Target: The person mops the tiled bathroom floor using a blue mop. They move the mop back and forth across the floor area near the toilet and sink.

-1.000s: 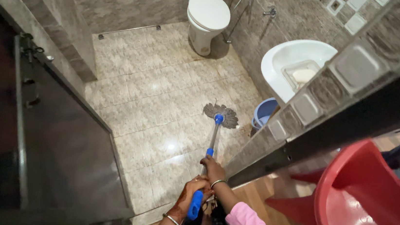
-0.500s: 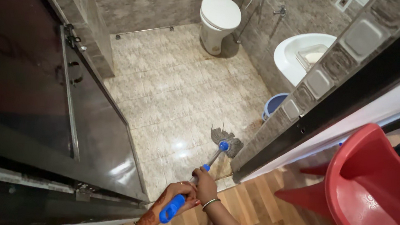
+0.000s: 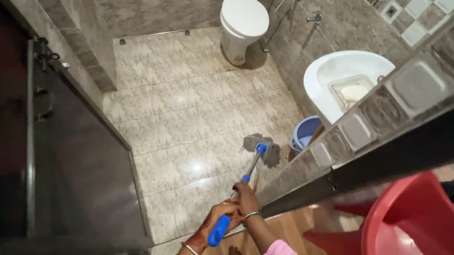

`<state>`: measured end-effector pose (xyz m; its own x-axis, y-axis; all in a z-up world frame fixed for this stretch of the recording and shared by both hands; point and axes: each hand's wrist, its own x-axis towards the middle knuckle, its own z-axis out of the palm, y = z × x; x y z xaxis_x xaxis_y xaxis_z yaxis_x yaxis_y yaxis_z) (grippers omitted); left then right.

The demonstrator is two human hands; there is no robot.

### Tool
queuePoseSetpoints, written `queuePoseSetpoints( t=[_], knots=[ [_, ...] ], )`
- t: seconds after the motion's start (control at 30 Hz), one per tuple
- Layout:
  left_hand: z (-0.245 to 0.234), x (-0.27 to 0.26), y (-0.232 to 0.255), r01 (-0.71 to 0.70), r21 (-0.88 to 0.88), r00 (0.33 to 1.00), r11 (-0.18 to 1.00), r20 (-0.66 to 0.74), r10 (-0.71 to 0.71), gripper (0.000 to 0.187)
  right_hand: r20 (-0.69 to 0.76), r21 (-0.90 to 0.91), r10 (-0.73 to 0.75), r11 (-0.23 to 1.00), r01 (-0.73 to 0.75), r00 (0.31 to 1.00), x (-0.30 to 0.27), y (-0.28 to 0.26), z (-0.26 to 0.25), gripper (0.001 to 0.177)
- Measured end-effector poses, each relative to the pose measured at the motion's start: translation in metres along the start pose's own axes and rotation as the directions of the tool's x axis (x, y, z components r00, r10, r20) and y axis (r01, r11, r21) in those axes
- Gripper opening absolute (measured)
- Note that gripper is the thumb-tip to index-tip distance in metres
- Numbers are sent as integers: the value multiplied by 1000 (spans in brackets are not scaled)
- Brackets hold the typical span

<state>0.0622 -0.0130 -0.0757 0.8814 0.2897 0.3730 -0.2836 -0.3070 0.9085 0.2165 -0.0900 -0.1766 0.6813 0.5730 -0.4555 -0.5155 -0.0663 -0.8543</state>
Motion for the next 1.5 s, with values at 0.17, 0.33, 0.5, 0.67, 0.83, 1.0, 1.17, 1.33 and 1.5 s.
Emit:
queuePoseSetpoints(
  t=[0.17, 0.33, 0.5, 0.67, 0.83, 1.0, 1.17, 1.33, 1.5],
  knots=[
    [39, 9, -47, 127, -48, 992, 991, 24, -126, 25, 212, -874, -482, 295, 386, 850, 28, -15, -36, 54],
    [39, -9, -45, 38, -27, 999, 999, -16, -39, 34, -62, -392, 16, 919, -39, 998, 14, -9, -25, 27],
    [-1, -45, -4, 139, -56, 988, 989, -52, -142, 32, 144, -909, -242, 352, 225, 960, -35, -6, 16, 38],
    [-52, -87, 93, 197, 28, 976, 980, -97, -193, 26, 299, -784, -518, 346, 516, 801, -99, 16, 70, 34],
    [-87, -120, 165, 136, 162, 983, 977, -146, -113, 21, 394, -744, -428, 371, 556, 813, -163, 23, 119, 28],
    [-82, -132, 166, 27, 220, 982, 975, -189, 16, 26, 424, -740, -313, 422, 525, 850, -176, 18, 135, 22],
    [-73, -113, 130, -24, 179, 968, 984, -240, 67, 32, 476, -702, -325, 419, 576, 817, -129, 26, 119, 21],
    [-66, -79, 92, 102, 90, 952, 991, -296, -72, 29, 520, -705, -292, 385, 596, 803, -63, 15, 104, 23],
    [-44, -33, 31, 31, 122, 947, 992, -320, 10, 30, 564, -734, -290, 253, 631, 773, 19, 4, 80, 31]
  ],
)
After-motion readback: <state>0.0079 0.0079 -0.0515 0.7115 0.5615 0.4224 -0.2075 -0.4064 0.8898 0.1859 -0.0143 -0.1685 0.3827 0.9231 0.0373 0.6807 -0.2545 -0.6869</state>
